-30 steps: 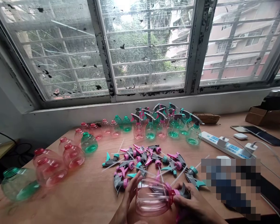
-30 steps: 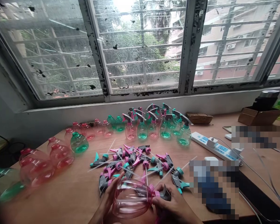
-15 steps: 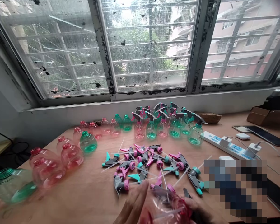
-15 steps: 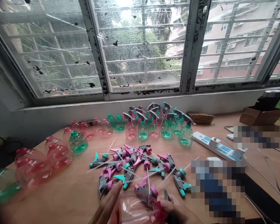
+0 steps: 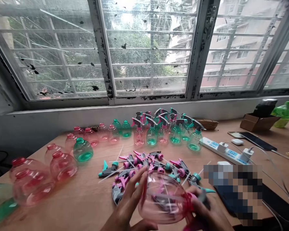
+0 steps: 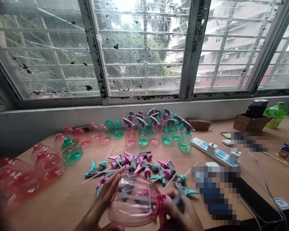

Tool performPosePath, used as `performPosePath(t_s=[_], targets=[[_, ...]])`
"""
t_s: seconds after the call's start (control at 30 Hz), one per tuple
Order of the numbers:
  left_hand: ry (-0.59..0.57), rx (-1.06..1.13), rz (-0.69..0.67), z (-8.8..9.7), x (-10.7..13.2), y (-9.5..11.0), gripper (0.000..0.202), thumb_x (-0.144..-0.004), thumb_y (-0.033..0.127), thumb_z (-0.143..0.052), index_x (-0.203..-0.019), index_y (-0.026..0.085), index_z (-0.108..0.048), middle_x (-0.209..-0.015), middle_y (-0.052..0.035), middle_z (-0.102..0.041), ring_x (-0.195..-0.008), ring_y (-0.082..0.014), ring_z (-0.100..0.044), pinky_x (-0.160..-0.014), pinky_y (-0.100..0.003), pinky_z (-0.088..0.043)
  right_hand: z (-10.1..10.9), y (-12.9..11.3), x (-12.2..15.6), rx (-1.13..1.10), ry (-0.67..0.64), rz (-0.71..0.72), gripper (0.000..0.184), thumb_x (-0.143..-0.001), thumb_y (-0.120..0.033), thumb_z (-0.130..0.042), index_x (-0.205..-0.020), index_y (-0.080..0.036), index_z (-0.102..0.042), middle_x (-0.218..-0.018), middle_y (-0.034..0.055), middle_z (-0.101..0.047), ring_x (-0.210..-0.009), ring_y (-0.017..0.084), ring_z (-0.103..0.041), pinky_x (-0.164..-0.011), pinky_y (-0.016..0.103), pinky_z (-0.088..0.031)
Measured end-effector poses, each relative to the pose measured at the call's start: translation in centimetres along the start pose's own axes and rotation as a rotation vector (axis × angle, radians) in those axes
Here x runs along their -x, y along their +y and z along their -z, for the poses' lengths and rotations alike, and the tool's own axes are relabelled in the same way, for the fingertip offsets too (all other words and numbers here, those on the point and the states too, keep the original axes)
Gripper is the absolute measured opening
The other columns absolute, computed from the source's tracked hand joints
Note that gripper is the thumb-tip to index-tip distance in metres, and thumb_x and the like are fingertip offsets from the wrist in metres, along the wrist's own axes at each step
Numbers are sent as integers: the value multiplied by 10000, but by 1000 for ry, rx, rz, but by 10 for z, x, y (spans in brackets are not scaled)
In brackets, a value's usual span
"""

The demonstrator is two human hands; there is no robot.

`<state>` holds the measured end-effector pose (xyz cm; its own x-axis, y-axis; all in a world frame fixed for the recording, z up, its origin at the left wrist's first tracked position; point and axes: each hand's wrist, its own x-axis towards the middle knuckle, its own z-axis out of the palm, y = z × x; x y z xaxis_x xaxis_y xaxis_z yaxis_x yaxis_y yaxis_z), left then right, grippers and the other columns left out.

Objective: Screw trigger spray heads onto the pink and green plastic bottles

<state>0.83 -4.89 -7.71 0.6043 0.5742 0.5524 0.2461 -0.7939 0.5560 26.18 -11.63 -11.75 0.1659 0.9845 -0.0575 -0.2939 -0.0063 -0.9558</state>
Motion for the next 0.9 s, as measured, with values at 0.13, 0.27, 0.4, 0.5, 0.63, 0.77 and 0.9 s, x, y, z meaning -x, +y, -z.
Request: performPosePath(t_s=[0.13,0.27,0.4,0.5,0.63,0.77,0.9], targets=[[48,-80,-88,23,-9,2,458,-1048,296,-423,-1467,479,-419,-1674,19,-263,-1513,-333,-315,-1171,-519,-413,-24,-14,-15,-365,-189,-367,515,-712,-631,-800,-605,-183,-569,-424,-72,-529,-360,71,-499,-404,165,-409],[86,165,73,34,-20,6,682,-968,614,-437,-1573,401,-205,-1623,-73,-391,-1465,-371,-404,-1169,-574,-407,-28,-15,-23,-35,-20,210,325,-720,-471,-862,-845,-219,-699,-622,-5,-728,-545,189,-687,-511,262,-546],[191,423,310,25,-30,17,779,-900,708,-476,-1560,335,-294,-1588,-108,-450,-1421,-422,-455,-1130,-599,-456,-29,-12,-27,246,162,816,396,-581,-260,-968,-926,-274,-774,-876,47,-821,-832,293,-754,-777,369,-610],[253,287,205,25,-36,20,706,-924,521,-628,-1542,386,-314,-1601,-53,-435,-1429,-378,-458,-1166,-547,-439,-39,-20,-27,-66,4,402,256,-760,-443,-837,-853,-227,-736,-717,29,-755,-618,216,-712,-567,309,-604],[298,18,-15,43,-36,17,561,-986,275,-608,-1461,498,-411,-1527,45,-538,-1451,-274,-443,-1269,-495,-263,-41,-33,-29,-229,-103,167,366,-855,-568,-694,-764,-214,-691,-561,-17,-659,-475,148,-631,-452,243,-562],[74,465,176,57,-34,22,954,-740,737,-680,-1546,403,-294,-1631,-25,-377,-1494,-372,-334,-1242,-500,-317,-28,-31,-29,278,33,824,291,-745,-352,-870,-1001,-268,-761,-774,28,-808,-650,238,-759,-577,307,-639],[169,697,306,45,-42,31,684,-830,745,-566,-1383,343,-555,-1454,-78,-556,-1344,-407,-497,-1096,-516,-457,-31,-17,-22,485,-60,1196,456,-750,-383,-863,-1173,-286,-723,-790,40,-817,-714,283,-772,-637,355,-637]])
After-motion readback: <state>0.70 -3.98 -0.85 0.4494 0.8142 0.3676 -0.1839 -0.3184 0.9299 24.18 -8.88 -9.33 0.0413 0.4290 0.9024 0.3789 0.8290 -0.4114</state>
